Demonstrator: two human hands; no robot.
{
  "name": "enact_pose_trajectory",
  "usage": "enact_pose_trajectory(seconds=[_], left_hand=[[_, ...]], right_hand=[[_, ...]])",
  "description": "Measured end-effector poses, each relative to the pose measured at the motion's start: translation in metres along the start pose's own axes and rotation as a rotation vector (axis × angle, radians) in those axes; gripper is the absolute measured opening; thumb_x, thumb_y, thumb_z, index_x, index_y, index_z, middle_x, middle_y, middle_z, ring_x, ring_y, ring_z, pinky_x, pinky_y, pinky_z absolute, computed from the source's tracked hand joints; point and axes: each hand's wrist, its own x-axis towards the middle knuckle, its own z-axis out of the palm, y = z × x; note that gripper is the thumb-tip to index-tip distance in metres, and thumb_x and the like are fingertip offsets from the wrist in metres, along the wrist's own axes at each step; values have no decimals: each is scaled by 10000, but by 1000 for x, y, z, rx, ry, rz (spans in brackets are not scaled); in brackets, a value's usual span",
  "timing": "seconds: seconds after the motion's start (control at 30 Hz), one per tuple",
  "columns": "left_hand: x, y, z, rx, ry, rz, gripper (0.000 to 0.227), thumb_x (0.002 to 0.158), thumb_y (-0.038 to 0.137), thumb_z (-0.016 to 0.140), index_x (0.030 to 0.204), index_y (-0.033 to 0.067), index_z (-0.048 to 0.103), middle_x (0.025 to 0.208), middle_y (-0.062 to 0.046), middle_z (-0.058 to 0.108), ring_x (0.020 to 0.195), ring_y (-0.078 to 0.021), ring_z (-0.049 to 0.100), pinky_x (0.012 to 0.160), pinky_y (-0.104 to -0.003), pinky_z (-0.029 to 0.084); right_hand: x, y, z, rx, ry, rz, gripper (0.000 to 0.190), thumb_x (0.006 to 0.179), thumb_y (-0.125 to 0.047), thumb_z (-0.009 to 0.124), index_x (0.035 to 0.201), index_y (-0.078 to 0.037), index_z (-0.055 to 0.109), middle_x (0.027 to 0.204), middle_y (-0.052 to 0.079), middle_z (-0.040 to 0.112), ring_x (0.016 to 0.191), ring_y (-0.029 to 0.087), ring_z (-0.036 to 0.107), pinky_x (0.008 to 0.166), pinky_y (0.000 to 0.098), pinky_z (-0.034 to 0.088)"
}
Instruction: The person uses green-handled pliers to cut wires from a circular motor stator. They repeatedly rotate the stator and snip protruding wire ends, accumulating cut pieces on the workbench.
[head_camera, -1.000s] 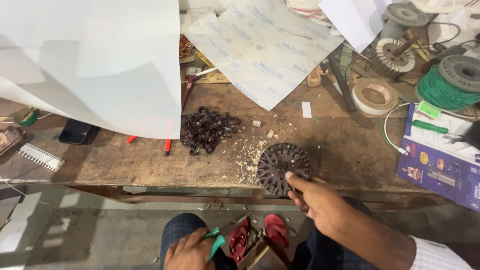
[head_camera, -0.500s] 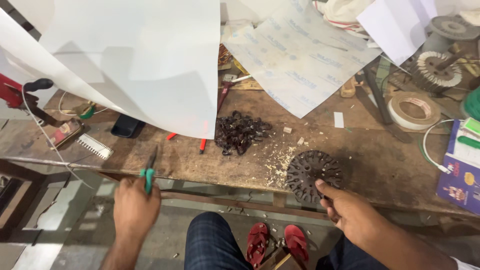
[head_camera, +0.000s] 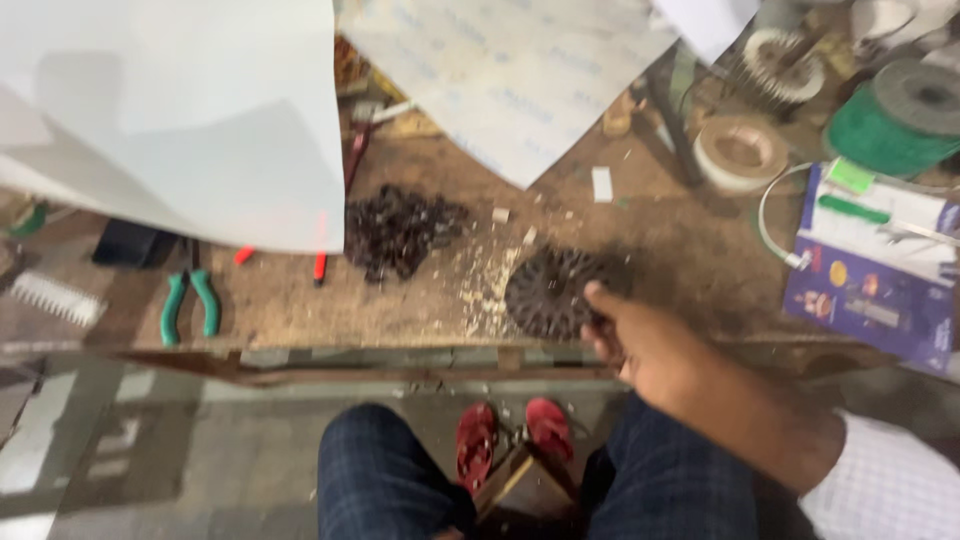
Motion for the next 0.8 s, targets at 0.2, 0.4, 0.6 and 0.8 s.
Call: enact_pose_trajectory(seconds=[0.2,0.4,0.6,0.8], left_hand=[[5,-10,-9,395,278,-136,426,830,423,661,1142,137,715,1273,-154,676,1238,-393,575,1042,-586,394],[-1,27,16,195,-248,264,373,886,396,679,1183,172,705,1190,-89,683,1191,-296,597,1071,-503,371],[22,55,92,-591,-572,220,258,938,292,658,1109,112,731,1006,-70,782,1024,-256,765,922,-312,557],[46,81,138,-64,227,221,633,583,162,818,1193,42,697,1142,-186,722,1032,-416,683,869,-517,544]], right_hand=[[-20,-5,-12,14,-2,-9,263,1001,-306,635,1012,-43,640,944,79,694,831,167,693,670,273,543],[-31,-2,-21,58,14,7,322,1023,-283,559,1173,-6,623,1134,140,742,1068,252,726,921,383,589],[-28,0,-22,109,-41,-13,349,1019,-279,537,1225,-7,611,1226,134,741,1148,268,715,996,413,548],[-19,12,-52,111,-14,-29,363,1027,-286,535,1249,-8,606,1256,131,735,1192,271,698,1018,401,546]])
